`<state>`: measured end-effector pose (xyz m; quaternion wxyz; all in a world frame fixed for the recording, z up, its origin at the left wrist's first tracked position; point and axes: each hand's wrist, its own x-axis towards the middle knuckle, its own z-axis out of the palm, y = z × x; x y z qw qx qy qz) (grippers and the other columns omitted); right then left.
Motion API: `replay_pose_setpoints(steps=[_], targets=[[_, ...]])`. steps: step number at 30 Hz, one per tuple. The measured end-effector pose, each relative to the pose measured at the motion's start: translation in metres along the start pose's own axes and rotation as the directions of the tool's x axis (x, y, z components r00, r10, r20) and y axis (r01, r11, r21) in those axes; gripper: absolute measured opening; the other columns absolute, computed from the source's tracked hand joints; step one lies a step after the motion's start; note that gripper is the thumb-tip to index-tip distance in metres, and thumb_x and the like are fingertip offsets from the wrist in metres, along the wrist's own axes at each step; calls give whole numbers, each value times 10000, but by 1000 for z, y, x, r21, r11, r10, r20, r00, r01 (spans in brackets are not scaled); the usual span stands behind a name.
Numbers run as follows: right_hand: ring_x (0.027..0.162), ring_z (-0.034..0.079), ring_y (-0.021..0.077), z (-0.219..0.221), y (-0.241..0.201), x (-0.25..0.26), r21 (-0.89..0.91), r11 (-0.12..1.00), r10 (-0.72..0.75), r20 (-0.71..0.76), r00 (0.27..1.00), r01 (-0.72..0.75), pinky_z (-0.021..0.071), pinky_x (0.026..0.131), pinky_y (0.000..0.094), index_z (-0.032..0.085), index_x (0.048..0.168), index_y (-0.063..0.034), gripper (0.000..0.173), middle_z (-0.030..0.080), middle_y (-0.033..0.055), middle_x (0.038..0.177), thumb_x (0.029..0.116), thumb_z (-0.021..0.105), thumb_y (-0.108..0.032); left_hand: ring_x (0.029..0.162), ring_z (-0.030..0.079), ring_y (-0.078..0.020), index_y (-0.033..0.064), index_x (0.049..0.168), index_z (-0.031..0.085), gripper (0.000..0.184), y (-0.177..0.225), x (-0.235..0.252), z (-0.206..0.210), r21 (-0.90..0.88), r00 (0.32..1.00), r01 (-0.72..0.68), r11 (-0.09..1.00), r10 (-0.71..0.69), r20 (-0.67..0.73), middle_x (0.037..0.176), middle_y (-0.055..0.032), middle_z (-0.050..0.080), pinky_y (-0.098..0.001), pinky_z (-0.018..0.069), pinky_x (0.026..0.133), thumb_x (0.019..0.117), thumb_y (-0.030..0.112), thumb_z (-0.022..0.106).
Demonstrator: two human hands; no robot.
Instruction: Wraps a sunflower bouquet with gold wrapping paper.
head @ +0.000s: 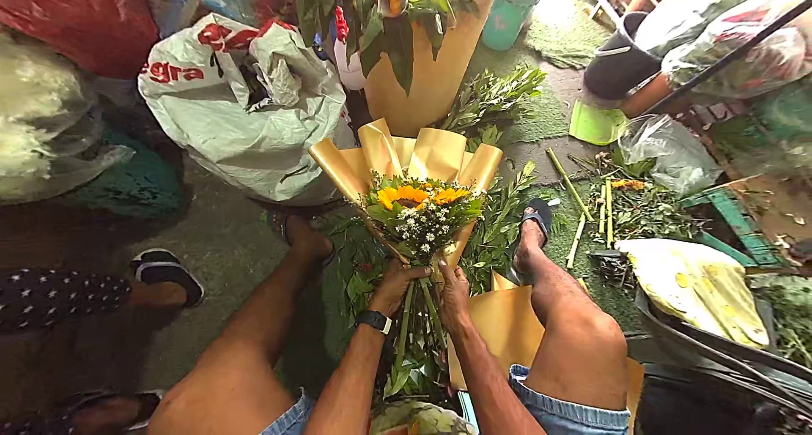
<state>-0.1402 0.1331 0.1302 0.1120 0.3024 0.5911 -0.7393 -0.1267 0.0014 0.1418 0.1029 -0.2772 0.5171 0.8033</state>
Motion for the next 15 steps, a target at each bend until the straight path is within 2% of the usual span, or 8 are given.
replay_pose_setpoints(steps=[3, 7, 11, 15], targets=[[930, 663, 198, 1, -7, -10, 2, 1000, -28, -8, 1000, 28, 565, 816, 368, 625, 1164, 22, 249, 683, 148, 1041, 1032, 609, -189, 1104, 651, -212, -21, 1330, 531, 668, 5, -1, 4, 26, 1000, 15, 1000, -14, -27, 1207, -155, 664, -382, 554, 959, 746, 66, 844], [891, 638, 167, -3, -9, -18, 39, 998, -54, 25, 998, 53, 545, 760, 332, 640, 1118, 4, 172, 671, 117, 1007, 1001, 610, -118, 1105, 647, -223, -19, 1338, 530, 683, 5, -1, 6, 46, 997, 46, 998, -43, -59, 1220, -164, 655, -393, 556, 951, 747, 93, 852], [913, 640, 151, -6, -14, -19, 51, 998, -47, 119, 992, 41, 543, 770, 313, 656, 1152, 3, 198, 681, 107, 1033, 996, 603, -106, 1140, 637, -244, -11, 1369, 511, 730, 2, 1, 8, 59, 995, 66, 996, -61, -82, 1256, -177, 640, -414, 556, 964, 743, 123, 863], [879, 643, 154, -9, -16, -21, -1, 992, -124, 179, 976, 126, 547, 758, 310, 666, 1150, 12, 209, 689, 108, 999, 986, 605, -102, 1169, 622, -256, -12, 1404, 473, 762, 1, 1, 9, 105, 992, 82, 991, -71, -102, 1296, -191, 616, -436, 546, 983, 768, 154, 858]])
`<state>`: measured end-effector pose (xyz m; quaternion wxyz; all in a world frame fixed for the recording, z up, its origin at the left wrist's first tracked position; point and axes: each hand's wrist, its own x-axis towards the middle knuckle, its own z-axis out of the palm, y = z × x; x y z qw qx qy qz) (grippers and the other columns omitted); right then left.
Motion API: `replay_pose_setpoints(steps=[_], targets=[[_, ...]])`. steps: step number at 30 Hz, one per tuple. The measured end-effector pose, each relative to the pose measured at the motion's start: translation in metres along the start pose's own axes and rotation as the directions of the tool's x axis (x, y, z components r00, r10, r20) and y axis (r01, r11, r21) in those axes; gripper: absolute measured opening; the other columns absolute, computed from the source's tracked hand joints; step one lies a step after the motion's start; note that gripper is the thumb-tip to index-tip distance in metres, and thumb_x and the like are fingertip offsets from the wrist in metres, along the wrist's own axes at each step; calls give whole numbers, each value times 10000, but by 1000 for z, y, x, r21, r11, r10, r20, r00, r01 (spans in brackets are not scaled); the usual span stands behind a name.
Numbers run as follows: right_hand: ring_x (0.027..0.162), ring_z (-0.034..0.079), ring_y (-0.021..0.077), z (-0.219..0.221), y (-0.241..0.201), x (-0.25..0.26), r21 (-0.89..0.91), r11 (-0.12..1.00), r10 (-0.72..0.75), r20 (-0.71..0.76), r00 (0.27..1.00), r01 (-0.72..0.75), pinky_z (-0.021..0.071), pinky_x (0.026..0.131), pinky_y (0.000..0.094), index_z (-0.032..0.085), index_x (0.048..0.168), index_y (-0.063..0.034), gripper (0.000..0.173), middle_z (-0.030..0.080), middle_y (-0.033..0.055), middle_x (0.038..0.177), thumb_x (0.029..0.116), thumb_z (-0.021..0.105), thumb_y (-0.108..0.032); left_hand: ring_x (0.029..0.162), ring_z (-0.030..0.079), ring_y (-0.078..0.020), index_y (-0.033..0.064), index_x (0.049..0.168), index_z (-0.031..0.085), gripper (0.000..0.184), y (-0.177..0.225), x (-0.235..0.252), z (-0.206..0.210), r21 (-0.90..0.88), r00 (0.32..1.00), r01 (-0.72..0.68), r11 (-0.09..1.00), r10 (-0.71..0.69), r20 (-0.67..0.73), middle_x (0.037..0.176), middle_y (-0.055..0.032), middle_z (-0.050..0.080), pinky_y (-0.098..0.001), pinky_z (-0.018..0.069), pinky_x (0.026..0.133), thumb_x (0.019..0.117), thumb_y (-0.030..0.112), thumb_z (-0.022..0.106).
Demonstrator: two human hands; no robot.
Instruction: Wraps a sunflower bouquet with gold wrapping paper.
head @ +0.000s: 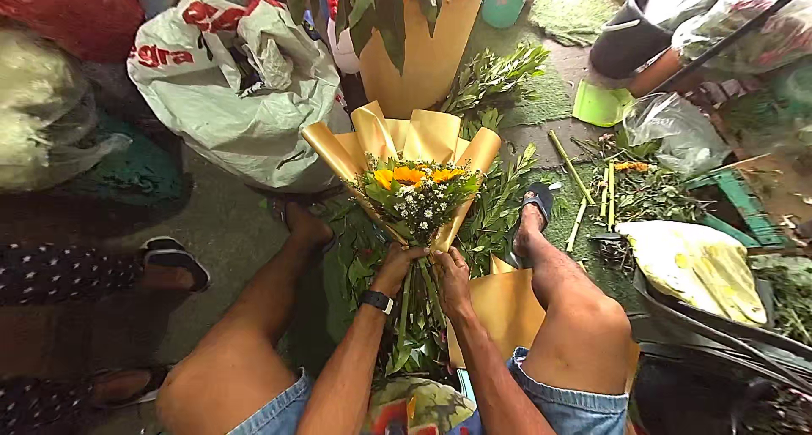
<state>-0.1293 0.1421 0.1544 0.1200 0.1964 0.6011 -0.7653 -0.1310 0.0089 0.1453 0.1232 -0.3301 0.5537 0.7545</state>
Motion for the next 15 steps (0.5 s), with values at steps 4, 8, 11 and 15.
replay_pose_setpoints(steps=[4, 8, 11, 15], targets=[[871, 624, 148, -6, 4, -1, 8, 1000, -24, -21, 1000, 24, 529, 748, 298, 648, 1186, 18, 260, 675, 103, 1009, 1017, 510, -122, 1144, 632, -268, -21, 1378, 492, 727, 0, 0, 2, 21, 1000, -7, 1000, 7, -12, 1265, -199, 625, -442, 556, 959, 772, 144, 859], [1042, 654, 210, -14, 12, 1, 287, 953, 113, -48, 992, -94, 552, 895, 379, 580, 1265, 21, 352, 677, 140, 1137, 1080, 357, -180, 1175, 619, -280, -8, 1407, 465, 798, -2, 3, 1, 33, 1000, 7, 999, -6, -22, 1306, -207, 601, -456, 555, 968, 746, 166, 878], [1014, 654, 197, -23, 19, 6, 306, 947, 85, 57, 995, -99, 561, 892, 361, 583, 1260, 26, 310, 668, 127, 1129, 1053, 395, -108, 1153, 641, -263, -6, 1390, 497, 757, -1, 4, 0, 30, 1000, -2, 1000, 2, 3, 1276, -191, 632, -443, 565, 964, 756, 156, 877], [986, 666, 190, -29, 17, 11, 313, 941, 87, 139, 986, -128, 574, 879, 341, 618, 1235, 50, 285, 682, 137, 1124, 1022, 469, -66, 1146, 651, -237, 1, 1386, 505, 731, 3, 2, -1, 20, 999, -19, 1000, 19, 34, 1266, -169, 649, -417, 566, 972, 768, 134, 873]])
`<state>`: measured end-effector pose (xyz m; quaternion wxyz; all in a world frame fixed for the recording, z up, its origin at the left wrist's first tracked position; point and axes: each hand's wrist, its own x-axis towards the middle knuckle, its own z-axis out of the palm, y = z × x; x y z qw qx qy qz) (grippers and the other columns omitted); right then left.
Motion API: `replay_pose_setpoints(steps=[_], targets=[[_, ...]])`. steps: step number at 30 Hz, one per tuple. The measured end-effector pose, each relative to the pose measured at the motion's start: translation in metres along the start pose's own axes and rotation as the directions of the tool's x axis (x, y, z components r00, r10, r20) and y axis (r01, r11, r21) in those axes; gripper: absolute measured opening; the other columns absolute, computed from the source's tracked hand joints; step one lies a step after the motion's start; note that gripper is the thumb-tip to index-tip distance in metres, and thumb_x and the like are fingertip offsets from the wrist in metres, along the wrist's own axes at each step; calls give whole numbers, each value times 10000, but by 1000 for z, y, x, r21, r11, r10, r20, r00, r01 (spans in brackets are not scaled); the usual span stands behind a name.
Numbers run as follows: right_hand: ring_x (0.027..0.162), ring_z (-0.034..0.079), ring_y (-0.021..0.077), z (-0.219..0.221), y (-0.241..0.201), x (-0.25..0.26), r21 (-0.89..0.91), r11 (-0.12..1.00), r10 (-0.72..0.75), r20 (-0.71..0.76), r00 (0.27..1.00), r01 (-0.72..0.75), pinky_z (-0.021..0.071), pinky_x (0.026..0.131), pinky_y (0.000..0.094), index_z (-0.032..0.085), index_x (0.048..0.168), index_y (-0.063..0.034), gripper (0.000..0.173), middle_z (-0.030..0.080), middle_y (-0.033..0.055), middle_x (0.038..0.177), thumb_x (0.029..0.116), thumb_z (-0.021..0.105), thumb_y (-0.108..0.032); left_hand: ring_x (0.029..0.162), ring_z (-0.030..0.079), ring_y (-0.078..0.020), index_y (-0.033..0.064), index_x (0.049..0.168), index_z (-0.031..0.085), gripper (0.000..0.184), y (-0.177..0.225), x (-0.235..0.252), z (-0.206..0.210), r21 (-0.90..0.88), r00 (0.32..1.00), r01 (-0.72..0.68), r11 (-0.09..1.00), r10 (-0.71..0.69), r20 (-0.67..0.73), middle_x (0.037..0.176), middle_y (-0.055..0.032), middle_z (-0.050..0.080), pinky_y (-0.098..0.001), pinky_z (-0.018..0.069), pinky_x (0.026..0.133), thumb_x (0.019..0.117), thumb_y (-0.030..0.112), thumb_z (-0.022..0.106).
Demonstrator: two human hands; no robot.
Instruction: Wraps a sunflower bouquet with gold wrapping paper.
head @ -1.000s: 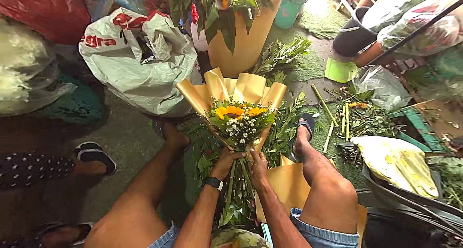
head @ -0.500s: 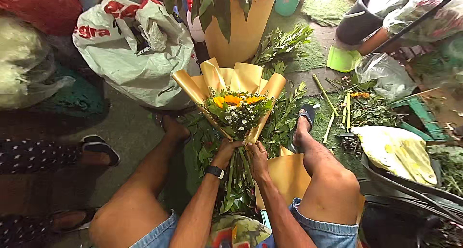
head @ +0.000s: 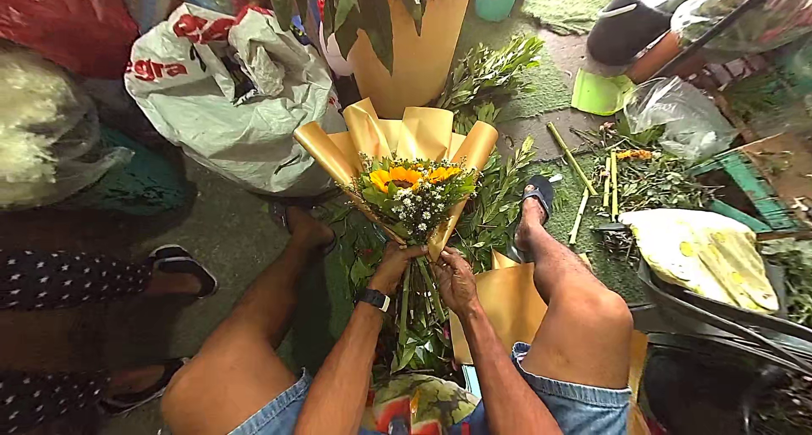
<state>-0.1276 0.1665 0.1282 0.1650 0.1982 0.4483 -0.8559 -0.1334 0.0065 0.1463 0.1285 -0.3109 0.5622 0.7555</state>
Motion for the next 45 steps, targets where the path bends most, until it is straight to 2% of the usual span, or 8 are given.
replay_pose_setpoints(steps=[8, 13, 23, 29, 33, 36, 42, 45], targets=[[965, 678, 215, 0, -2, 7, 8, 1000, 22, 28, 999, -22, 590, 860, 367, 633, 1224, 78, 264, 693, 168, 1103, 1002, 554, -40, 1141, 654, -213, -6, 1386, 501, 694, 4, -4, 2, -10, 1000, -23, 1000, 23, 20, 1259, -157, 656, -383, 562, 981, 794, 86, 851], [883, 673, 178, 9, -8, 12, -57, 997, 55, 23, 998, -54, 590, 808, 336, 690, 1113, 60, 174, 707, 133, 997, 966, 629, -12, 1157, 647, -200, -9, 1399, 487, 695, 6, -5, 3, 5, 999, -41, 999, 41, 30, 1276, -149, 649, -370, 552, 998, 804, 62, 839], [689, 586, 132, 27, -12, 23, -191, 977, 81, -54, 995, -90, 498, 584, 272, 650, 973, -4, 36, 641, 78, 825, 937, 653, -9, 1226, 607, -202, 0, 1460, 420, 799, -3, 0, 1, 38, 997, -64, 997, 62, 43, 1353, -156, 601, -369, 524, 1045, 791, 82, 849], [644, 550, 122, 35, -13, 25, -219, 964, 133, -97, 986, -152, 463, 549, 267, 658, 928, -27, 24, 616, 57, 776, 947, 650, -40, 1173, 628, -193, -36, 1384, 474, 836, -9, 5, 15, 88, 981, -156, 984, 165, -99, 1276, -169, 630, -360, 537, 1015, 662, -16, 894], [717, 583, 147, 38, -13, 26, -208, 959, 162, -144, 976, -190, 504, 642, 307, 668, 930, -32, 35, 624, 61, 804, 948, 657, -61, 1259, 556, -299, 9, 1377, 522, 925, -17, 15, 17, 401, 963, -47, 915, 148, -226, 1306, -180, 619, -551, 402, 1102, 609, 295, 953], [725, 592, 153, 41, -13, 25, -180, 963, 168, -172, 971, -199, 517, 663, 308, 667, 932, -24, 53, 627, 69, 806, 963, 647, -62, 1297, 508, -348, 3, 1368, 537, 910, -13, 14, 20, 516, 948, 6, 856, 159, -275, 1327, -198, 598, -610, 286, 1149, 633, 362, 936], [671, 558, 145, 46, -18, 21, -143, 957, 224, -180, 958, -251, 481, 588, 296, 653, 935, -37, 38, 595, 55, 780, 954, 646, -69, 1269, 541, -306, 11, 1358, 529, 921, -12, 14, 16, 497, 944, -62, 866, 213, -253, 1284, -167, 622, -584, 294, 1167, 636, 412, 936], [655, 558, 140, 49, -19, 21, -152, 952, 238, -189, 953, -268, 476, 564, 282, 646, 985, -19, 54, 606, 66, 793, 959, 639, -65, 1201, 591, -308, -3, 1284, 587, 844, -6, 11, 16, 542, 940, -30, 840, 208, -269, 1202, -163, 665, -568, 374, 1115, 656, 447, 927]])
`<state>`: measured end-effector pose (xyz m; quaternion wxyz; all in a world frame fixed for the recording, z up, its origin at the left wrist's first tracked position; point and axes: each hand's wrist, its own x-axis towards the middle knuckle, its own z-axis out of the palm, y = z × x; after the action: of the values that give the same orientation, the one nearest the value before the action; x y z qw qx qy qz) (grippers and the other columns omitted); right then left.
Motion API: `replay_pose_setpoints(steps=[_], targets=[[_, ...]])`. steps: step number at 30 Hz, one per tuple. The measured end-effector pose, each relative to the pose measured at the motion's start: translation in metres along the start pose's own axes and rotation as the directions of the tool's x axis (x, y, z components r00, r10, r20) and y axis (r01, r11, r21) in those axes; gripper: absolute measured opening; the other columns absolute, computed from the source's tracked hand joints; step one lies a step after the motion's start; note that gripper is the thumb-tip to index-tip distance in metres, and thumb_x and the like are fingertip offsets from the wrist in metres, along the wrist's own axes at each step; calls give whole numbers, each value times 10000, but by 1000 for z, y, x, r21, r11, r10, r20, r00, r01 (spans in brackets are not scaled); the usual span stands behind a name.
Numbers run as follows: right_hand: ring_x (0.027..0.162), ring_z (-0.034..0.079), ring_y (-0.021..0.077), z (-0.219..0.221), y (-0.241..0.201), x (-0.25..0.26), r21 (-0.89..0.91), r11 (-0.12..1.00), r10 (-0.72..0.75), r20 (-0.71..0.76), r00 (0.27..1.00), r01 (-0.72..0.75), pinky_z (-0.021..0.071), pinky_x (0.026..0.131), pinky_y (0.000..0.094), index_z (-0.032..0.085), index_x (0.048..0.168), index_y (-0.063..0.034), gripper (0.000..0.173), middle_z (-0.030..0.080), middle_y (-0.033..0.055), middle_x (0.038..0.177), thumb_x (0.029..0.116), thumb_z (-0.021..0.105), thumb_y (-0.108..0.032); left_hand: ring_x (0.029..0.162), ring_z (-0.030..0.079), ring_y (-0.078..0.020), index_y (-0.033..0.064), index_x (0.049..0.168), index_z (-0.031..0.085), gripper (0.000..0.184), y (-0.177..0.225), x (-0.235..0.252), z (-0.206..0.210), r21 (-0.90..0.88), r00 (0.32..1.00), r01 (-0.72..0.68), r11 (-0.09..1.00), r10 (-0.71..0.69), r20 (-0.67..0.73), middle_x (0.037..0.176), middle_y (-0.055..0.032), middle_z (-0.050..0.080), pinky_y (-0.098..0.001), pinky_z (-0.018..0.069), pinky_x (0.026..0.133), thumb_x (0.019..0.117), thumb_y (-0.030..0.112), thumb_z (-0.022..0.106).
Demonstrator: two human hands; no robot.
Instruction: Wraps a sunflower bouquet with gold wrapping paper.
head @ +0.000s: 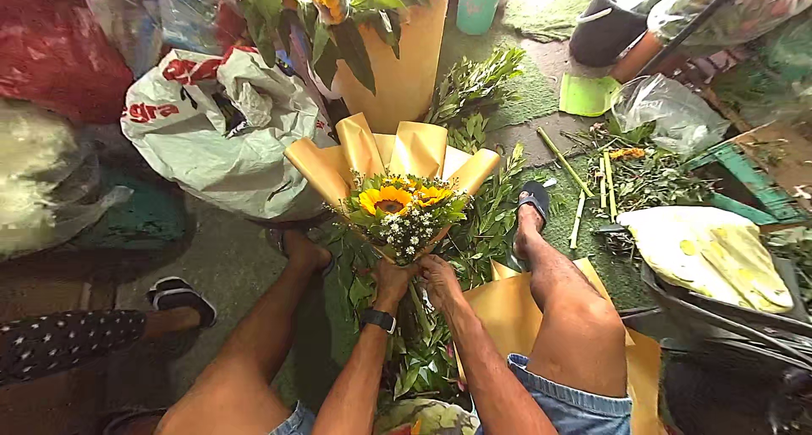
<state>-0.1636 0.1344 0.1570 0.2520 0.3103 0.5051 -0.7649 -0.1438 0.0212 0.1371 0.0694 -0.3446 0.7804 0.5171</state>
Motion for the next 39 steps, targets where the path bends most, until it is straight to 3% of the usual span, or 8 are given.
replay_pose_setpoints(steps=[7, 11, 19, 25, 29, 34, 37, 39], targets=[[576, 512, 134, 9, -9, -2, -100, 995, -10, -14, 1000, 9, 435, 508, 281, 604, 910, -46, 66, 563, 52, 717, 924, 666, -62, 1251, 544, -346, -54, 1336, 529, 918, 2, -1, 0, 120, 1000, 2, 993, -1, -11, 1274, -210, 617, -565, 303, 1157, 677, 465, 902], [1117, 633, 330, -16, -27, -10, 12, 999, 40, -17, 999, -40, 584, 840, 509, 416, 1484, -83, 603, 570, 188, 1340, 934, 664, -77, 1322, 484, -375, -41, 1412, 466, 989, -6, -2, -1, -11, 1000, 13, 1000, -13, -8, 1363, -228, 564, -557, 329, 1159, 670, 427, 922], [1195, 638, 267, -80, -197, -87, -398, 685, -642, 66, 764, 611, 577, 922, 495, 447, 1489, -127, 537, 591, 113, 1407, 1037, 570, -390, 1423, 413, -394, -54, 1493, 391, 1075, -8, -86, -63, -72, 994, -110, 991, 111, 12, 1542, -326, 361, -485, 394, 1165, 684, 384, 948], [987, 681, 197, -75, -265, -185, -593, 455, -617, 328, 715, 665, 572, 867, 430, 699, 1162, -50, 353, 707, 93, 1139, 981, 694, -354, 1390, 475, -325, -97, 1471, 411, 881, -10, -154, -92, -150, 931, -358, 922, 364, 16, 1479, -303, 468, -438, 393, 1174, 788, 216, 870], [1155, 617, 219, -69, -265, -255, -672, 171, -712, 422, 562, 720, 530, 889, 490, 649, 806, -69, 261, 615, 69, 1370, 929, 742, -279, 1349, 525, -318, -107, 1441, 446, 826, -4, -174, -99, -94, 929, -363, 927, 368, 44, 1444, -296, 508, -425, 427, 1149, 814, 225, 868], [1183, 623, 198, -82, -271, -298, -590, 201, -846, 298, 442, 782, 549, 963, 473, 653, 1264, -99, 504, 643, 83, 1305, 965, 656, -506, 1173, 647, -133, -87, 1407, 473, 759, 0, -199, -114, -322, 891, -422, 847, 453, 25, 1279, -157, 658, -315, 541, 1036, 802, 146, 868], [1138, 629, 144, -87, -238, -286, -345, 290, -936, 93, 340, 893, 551, 944, 384, 580, 1305, -83, 434, 640, 37, 1263, 1044, 554, -429, 1146, 631, -115, -34, 1376, 535, 607, 25, -216, -140, -182, 912, -373, 910, 396, 109, 1247, -128, 659, -313, 520, 1025, 884, 200, 801], [1065, 653, 136, -80, -187, -254, -201, 397, -910, 41, 413, 895, 568, 898, 363, 532, 1331, -58, 383, 653, 29, 1230, 1094, 452, -348, 995, 669, -120, 13, 1292, 609, 482, 33, -216, -148, -194, 921, -334, 922, 363, 140, 1106, -89, 699, -343, 571, 903, 882, 173, 805]])
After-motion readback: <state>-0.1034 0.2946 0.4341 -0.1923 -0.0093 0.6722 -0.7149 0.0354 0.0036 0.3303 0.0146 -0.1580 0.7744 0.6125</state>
